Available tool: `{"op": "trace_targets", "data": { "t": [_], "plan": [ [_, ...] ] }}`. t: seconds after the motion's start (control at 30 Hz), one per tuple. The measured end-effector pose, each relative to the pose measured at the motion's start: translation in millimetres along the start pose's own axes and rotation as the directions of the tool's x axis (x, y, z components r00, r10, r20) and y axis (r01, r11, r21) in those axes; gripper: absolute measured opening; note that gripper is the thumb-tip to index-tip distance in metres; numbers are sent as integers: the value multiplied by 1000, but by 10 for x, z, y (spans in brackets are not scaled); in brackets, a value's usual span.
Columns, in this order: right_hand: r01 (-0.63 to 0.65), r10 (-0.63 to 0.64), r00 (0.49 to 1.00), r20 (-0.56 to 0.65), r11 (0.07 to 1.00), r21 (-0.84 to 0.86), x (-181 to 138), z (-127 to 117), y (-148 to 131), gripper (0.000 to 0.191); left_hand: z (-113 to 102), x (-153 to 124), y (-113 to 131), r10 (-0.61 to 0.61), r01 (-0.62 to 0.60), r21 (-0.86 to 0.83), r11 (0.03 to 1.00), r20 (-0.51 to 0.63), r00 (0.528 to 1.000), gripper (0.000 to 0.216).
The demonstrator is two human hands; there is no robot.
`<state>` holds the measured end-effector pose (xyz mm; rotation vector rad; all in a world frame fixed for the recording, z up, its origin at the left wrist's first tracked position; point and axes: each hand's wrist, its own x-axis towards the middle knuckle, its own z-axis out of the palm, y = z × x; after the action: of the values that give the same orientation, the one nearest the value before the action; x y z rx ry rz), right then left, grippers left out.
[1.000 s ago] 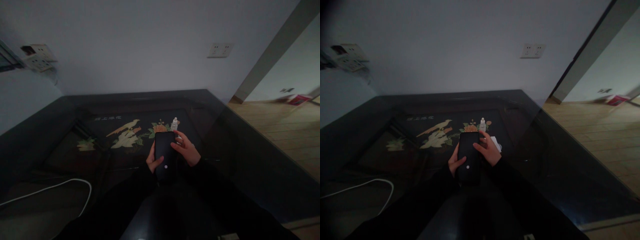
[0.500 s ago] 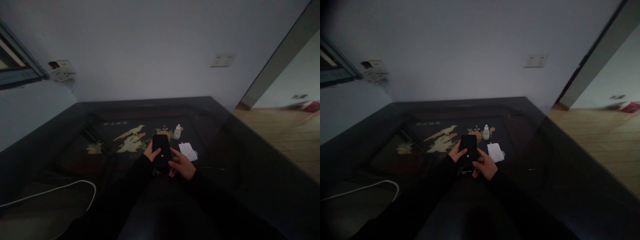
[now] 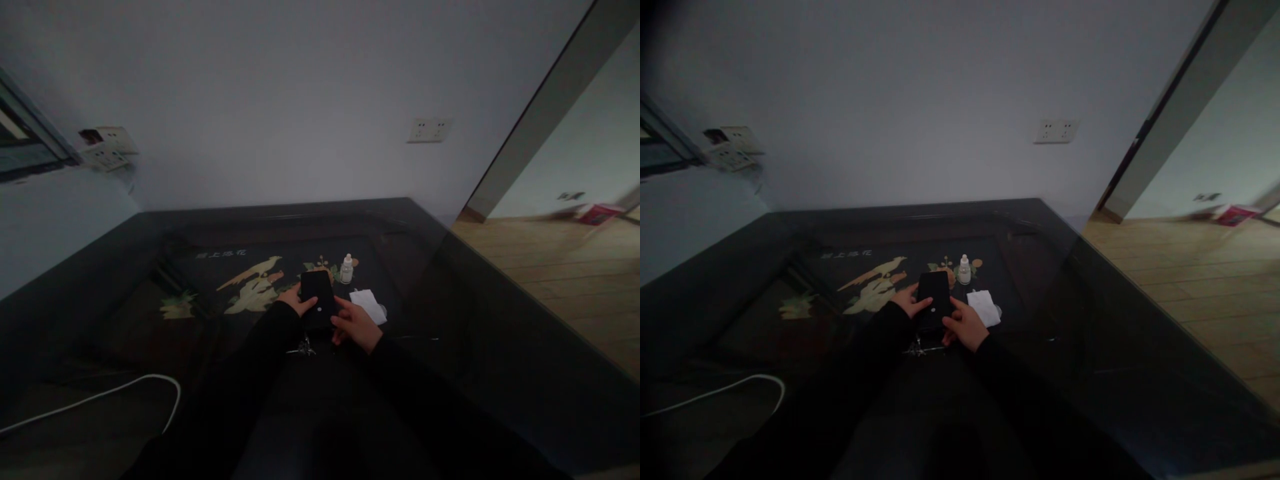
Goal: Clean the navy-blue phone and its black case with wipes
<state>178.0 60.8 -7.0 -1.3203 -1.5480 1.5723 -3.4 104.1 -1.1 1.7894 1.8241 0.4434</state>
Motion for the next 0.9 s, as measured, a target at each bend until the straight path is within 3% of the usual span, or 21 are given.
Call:
{"op": "trace_targets", "data": {
  "t": [0.13, 0.27, 0.5, 0.6, 0.77, 0.9],
  "plan": [
    [-4, -4, 1000, -23, 949, -316, -12, -38, -67, 63, -7, -31, 51, -18, 14, 192, 981, 21, 1000, 63],
    [-20, -48, 994, -97, 795, -606, -26, -1, -182, 58, -16, -53, 93, -41, 22, 314, 949, 54, 998, 65],
    [-79, -111, 979, -169, 562, -823, -36, 112, -230, 51, -42, -95, 172, -96, 55, 417, 907, 79, 992, 80],
    [-49, -197, 964, -178, 527, -848, -69, -154, -214, 44, -8, -120, 174, -98, 67, 429, 901, 51, 994, 81],
    [-48, -365, 895, -256, 492, -869, -197, -834, -26, 39, 65, -222, 95, -51, 52, 410, 911, -13, 999, 73],
    [48, -432, 887, -160, 431, -901, -262, -937, 268, 50, 97, -327, -29, 116, -97, 266, 959, -55, 992, 62]
  ]
}}
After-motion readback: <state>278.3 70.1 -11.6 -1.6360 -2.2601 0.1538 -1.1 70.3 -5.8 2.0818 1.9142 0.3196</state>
